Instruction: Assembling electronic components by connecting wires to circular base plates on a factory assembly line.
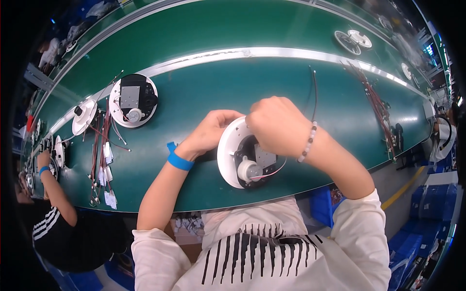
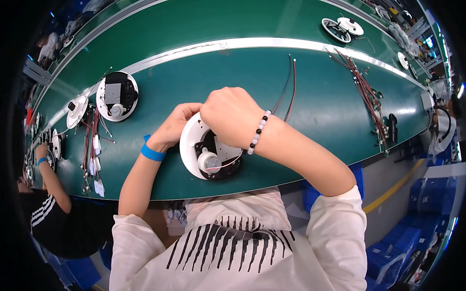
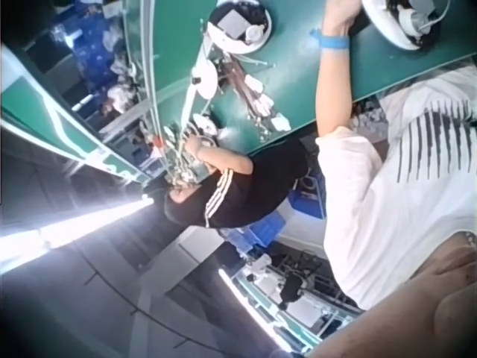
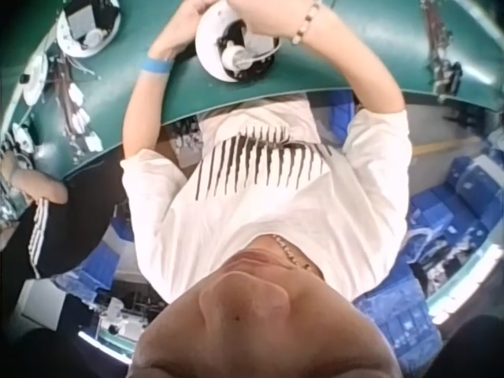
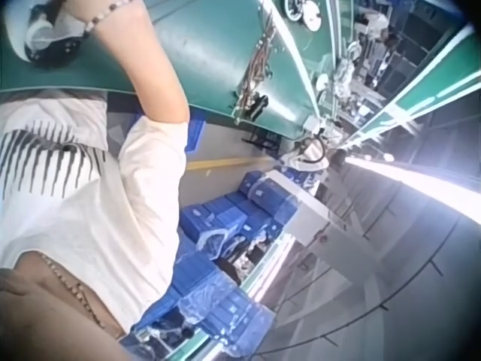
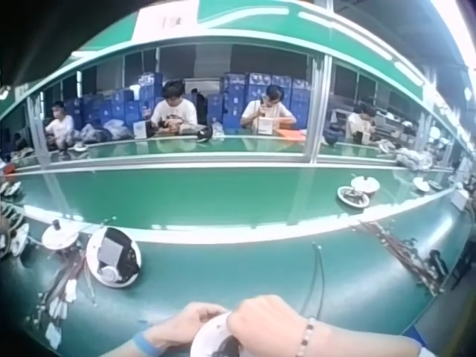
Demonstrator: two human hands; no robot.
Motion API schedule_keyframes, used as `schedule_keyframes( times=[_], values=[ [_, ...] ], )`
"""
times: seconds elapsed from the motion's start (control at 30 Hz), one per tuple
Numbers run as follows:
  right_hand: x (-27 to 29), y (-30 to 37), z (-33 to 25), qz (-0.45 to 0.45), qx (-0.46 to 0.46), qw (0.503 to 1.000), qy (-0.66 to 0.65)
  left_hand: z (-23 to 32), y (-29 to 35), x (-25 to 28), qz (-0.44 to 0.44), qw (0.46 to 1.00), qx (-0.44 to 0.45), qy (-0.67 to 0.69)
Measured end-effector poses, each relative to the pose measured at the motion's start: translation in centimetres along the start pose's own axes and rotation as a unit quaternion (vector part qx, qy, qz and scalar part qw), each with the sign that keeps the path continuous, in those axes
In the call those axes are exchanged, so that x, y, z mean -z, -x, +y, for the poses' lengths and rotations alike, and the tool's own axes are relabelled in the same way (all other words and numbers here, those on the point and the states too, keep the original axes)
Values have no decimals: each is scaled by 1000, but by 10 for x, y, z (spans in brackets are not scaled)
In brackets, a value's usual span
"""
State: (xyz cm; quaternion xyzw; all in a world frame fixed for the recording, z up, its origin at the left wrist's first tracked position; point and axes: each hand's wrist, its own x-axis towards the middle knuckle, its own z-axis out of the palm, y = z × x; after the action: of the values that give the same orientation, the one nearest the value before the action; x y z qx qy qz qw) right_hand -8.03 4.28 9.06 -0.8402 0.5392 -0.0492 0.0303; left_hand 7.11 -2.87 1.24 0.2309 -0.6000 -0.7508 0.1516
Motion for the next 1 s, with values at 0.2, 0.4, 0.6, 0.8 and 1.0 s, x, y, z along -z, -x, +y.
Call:
schedule_keyframes(
  times=[0.2,0.4,0.6,0.8,1.0],
  values=[
    [-11,-2,36,107,96,911,-386,4,7,8,-16,999,41,-28],
    [-65,6,30,-14,-179,713,-678,2,9,14,22,998,53,-28],
    [-63,12,30,-45,-158,718,-677,17,15,51,194,976,54,-77],
    [-59,11,27,-43,-113,738,-664,13,9,58,260,965,-35,4],
    [-59,-6,26,-94,-96,751,-647,6,13,49,366,920,-129,-55]
  ],
)
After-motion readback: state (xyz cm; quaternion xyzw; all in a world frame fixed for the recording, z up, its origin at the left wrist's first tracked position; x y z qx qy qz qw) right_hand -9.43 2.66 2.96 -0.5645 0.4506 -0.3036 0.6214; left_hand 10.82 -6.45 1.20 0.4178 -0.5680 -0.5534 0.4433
